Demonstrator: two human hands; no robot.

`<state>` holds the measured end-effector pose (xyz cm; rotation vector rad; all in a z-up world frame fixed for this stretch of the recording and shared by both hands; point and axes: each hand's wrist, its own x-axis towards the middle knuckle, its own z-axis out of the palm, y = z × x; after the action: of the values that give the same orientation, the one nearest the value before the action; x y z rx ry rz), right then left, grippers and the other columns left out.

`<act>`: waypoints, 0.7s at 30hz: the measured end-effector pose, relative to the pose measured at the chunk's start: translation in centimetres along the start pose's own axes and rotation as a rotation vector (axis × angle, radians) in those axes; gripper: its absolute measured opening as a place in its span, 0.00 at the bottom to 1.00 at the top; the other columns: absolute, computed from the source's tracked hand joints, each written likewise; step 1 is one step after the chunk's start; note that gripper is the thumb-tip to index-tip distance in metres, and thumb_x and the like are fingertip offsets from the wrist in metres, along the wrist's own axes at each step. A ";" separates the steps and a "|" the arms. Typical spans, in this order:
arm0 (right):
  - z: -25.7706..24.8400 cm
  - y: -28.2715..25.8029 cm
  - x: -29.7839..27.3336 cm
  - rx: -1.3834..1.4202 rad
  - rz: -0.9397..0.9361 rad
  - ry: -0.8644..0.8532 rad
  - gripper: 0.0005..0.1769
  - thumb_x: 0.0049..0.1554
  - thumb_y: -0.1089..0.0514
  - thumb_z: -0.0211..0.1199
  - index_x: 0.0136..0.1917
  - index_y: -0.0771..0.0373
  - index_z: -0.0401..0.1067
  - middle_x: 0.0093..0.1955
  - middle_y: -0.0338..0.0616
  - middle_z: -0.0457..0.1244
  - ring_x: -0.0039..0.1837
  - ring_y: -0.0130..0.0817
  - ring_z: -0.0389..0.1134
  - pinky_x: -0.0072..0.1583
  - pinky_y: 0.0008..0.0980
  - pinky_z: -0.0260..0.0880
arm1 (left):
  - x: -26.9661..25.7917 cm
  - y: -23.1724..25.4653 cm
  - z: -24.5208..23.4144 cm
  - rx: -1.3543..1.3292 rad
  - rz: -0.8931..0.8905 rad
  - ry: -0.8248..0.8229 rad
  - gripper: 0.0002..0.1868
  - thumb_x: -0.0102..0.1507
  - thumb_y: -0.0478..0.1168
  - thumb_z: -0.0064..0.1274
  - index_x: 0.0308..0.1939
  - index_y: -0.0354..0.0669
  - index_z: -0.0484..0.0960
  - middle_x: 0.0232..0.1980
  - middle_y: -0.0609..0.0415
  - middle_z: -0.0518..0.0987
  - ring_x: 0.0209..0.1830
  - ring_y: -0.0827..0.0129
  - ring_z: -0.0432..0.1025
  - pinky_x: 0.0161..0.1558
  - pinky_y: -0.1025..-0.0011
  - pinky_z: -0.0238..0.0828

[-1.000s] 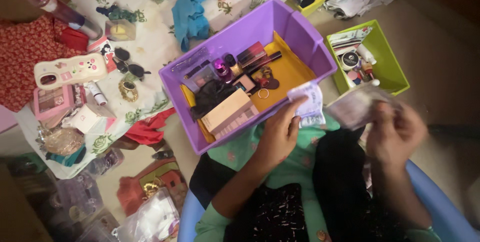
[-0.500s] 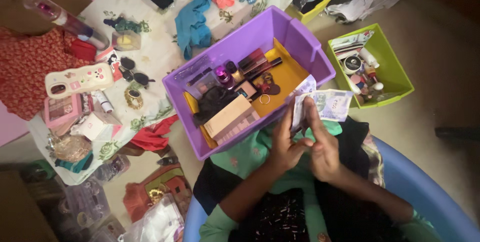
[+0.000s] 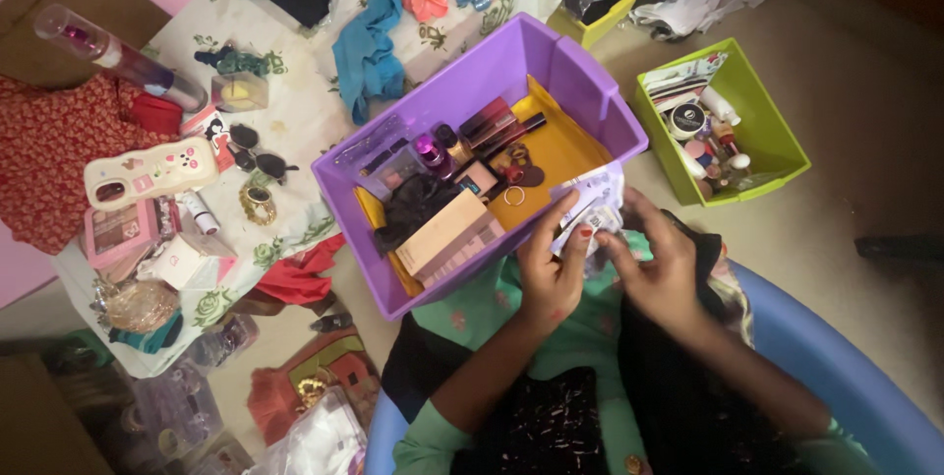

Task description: The person sits on the floor and organizes various items, including currency notes, makeup products, and accessories, into purple and green plastic bins. They wipe a small bottle and a flower-shaped object with a blue cloth before placing them into the purple bin.

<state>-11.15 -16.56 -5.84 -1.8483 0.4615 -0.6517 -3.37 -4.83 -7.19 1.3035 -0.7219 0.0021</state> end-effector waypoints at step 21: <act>-2.0 5.3 -0.6 0.104 -0.201 -0.252 0.12 0.59 0.66 0.67 0.56 0.70 0.77 0.50 0.43 0.72 0.49 0.28 0.72 0.52 0.28 0.72 | 0.9 0.4 0.5 0.005 0.008 0.029 0.08 0.72 0.29 0.49 0.53 0.33 0.81 0.51 0.48 0.82 0.50 0.68 0.78 0.54 0.74 0.74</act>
<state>-12.93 -19.55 -10.40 -1.8610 0.0755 -0.5548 -3.07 -5.47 -6.42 1.3024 -0.7028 0.0294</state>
